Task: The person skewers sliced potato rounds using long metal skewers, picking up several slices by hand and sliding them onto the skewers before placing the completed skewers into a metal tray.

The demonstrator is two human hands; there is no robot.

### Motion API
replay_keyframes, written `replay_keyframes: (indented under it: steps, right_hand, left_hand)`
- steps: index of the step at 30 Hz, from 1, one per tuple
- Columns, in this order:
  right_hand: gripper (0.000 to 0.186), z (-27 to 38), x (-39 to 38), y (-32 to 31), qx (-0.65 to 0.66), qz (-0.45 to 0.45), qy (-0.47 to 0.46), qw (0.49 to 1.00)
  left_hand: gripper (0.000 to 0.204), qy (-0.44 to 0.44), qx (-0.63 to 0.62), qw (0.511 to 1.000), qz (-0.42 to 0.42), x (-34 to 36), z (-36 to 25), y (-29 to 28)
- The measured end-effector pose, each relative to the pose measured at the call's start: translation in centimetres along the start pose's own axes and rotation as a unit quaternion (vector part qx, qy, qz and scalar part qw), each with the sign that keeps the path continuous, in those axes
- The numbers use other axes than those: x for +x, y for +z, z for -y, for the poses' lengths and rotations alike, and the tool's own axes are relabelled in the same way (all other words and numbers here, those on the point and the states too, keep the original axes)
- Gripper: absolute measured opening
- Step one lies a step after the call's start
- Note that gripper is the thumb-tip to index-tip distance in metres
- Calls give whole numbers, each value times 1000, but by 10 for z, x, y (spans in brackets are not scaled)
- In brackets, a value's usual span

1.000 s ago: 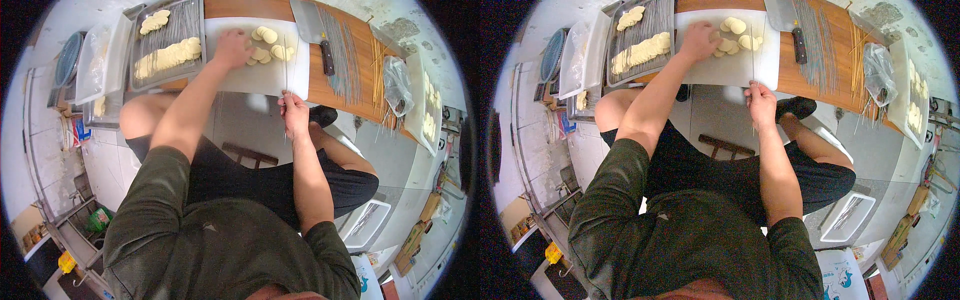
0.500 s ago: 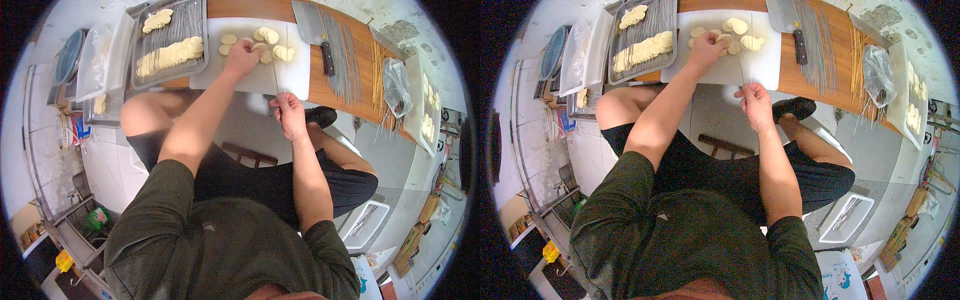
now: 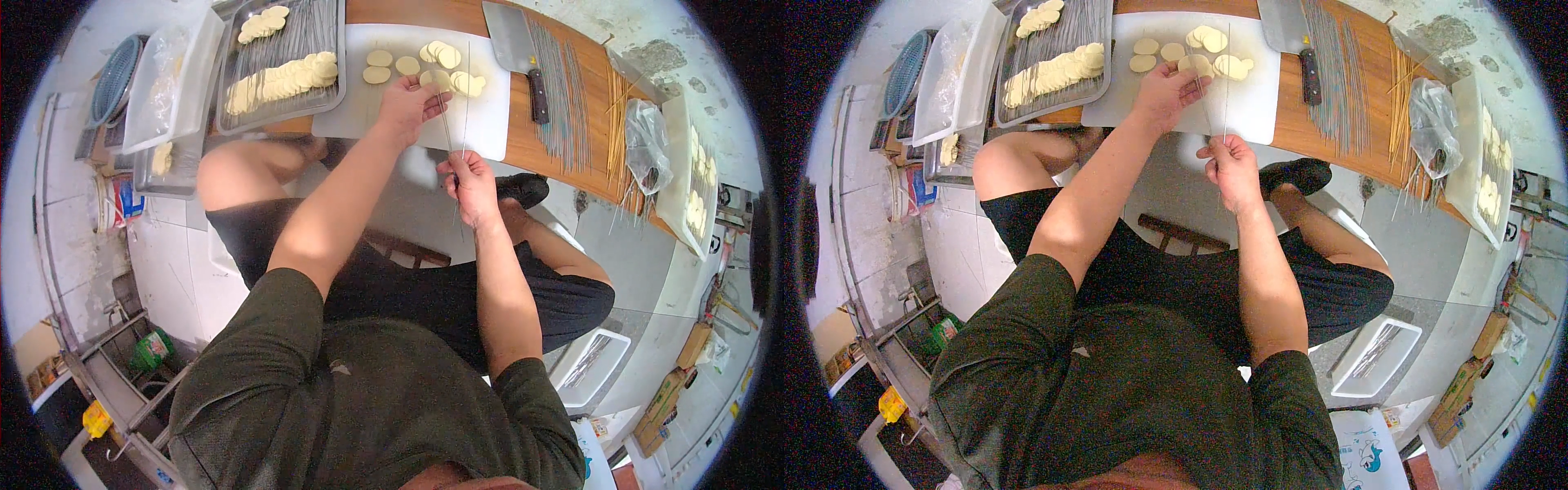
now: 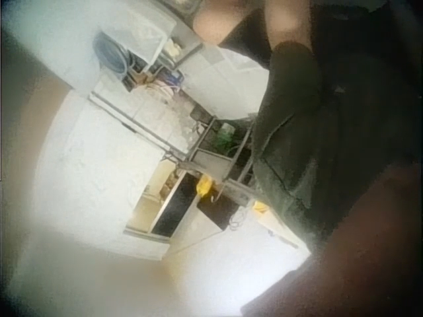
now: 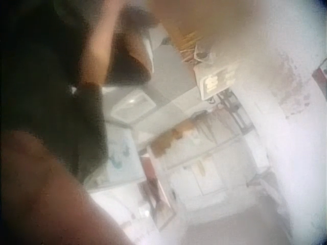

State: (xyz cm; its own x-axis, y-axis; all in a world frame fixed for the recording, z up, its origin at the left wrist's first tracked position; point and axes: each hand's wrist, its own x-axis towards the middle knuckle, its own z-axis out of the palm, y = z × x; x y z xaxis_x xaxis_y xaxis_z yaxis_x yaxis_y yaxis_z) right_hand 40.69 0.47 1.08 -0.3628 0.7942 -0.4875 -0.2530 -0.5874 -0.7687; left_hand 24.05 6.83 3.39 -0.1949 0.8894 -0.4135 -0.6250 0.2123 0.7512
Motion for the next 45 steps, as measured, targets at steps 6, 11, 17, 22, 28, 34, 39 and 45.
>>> replay_keyframes:
  steps: [6, 11, 17, 22, 28, 34, 39, 45]
  right_hand:
    - [7, 4, -3, 6, -18, -36, -9, 999]
    - [5, 1, 0, 1, -56, -16, -35, 998]
    - [8, 0, -2, 3, -81, -14, -32, 996]
    - [10, 0, -2, 4, -97, -7, -25, 995]
    - [10, -7, 0, -1, -91, -7, -22, 996]
    - [10, -1, -4, 4, -89, -13, -12, 996]
    - [10, -2, -4, 6, -78, -17, -13, 997]
    - [10, -2, -2, 3, -65, -11, -18, 998]
  left_hand:
    - [25, -1, -2, 1000, -13, 5, -2, -9]
    - [22, -15, -82, 996, -25, 9, -19, -7]
    - [21, 15, -100, 994, -41, 19, -33, -15]
    - [19, 25, -90, 995, -31, 28, -38, -26]
    - [21, 36, -83, 996, -23, 26, -34, -25]
    - [25, 43, -60, 997, -12, 23, -31, -23]
    - [25, 45, -25, 999, -10, 17, -26, -19]
    - [24, 24, -30, 999, -2, 12, -18, -15]
